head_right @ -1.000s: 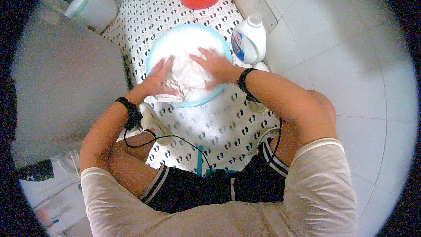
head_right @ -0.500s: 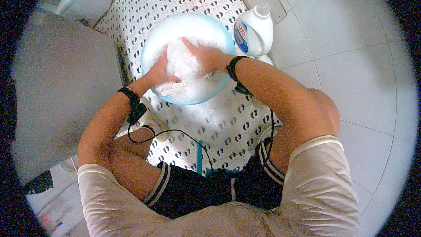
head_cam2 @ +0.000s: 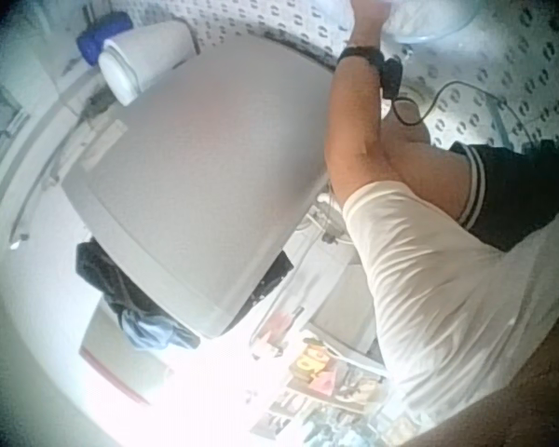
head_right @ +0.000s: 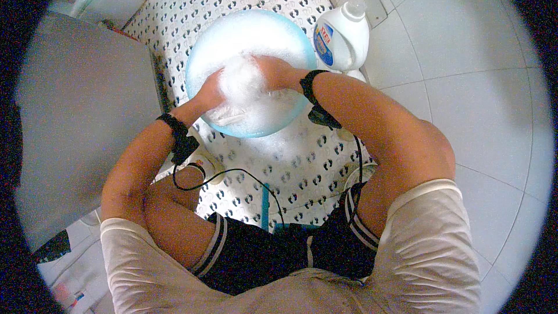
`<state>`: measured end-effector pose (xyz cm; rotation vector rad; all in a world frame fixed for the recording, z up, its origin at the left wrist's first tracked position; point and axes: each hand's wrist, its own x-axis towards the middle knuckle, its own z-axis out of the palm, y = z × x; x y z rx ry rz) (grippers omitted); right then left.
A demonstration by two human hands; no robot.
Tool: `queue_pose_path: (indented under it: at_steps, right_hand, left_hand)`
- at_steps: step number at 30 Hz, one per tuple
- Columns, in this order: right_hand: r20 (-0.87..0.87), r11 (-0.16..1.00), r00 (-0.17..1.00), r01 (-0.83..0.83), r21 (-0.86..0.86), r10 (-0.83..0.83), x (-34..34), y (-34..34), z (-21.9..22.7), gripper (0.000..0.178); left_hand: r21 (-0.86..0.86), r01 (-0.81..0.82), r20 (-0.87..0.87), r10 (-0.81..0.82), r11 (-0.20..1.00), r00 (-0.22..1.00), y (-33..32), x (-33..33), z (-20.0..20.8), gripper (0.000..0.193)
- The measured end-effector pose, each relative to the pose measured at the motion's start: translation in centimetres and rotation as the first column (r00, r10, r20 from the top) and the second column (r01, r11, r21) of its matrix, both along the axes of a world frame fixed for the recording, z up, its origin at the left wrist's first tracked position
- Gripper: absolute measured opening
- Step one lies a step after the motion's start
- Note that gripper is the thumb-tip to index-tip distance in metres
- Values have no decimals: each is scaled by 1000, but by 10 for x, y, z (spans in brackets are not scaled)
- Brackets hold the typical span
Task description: The person hand washes a white cloth in a blue basin filled with soapy water, scrubbing and wringing it repeatedly. Then the person picks up a black cloth from a nearby pile and begins washing it in the same basin.
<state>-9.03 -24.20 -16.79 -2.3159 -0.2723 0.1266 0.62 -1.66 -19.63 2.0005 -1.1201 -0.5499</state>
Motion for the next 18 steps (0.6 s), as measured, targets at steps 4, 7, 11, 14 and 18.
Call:
queue_pose_path:
  at_steps: [4,7,11,14,18]
  right_hand:
    - [-6,997,1000,7,78,-6,2,-2,-4,72]
    - [34,988,998,53,146,-58,0,-2,-10,67]
    - [-44,986,997,75,146,-69,-2,6,-7,52]
    - [-32,995,996,82,59,-80,-2,11,2,53]
    - [-32,994,995,97,-42,-98,2,7,-8,53]
  left_hand:
    - [-1,15,35,-15,1000,999,-5,-5,-2,49]
    - [8,9,23,-9,1000,1000,-11,-6,1,44]
    - [-14,-33,43,34,999,999,-15,-9,10,42]
    - [273,-116,87,95,955,992,-21,-16,34,44]
    - [322,-91,230,15,942,973,-30,-20,47,45]
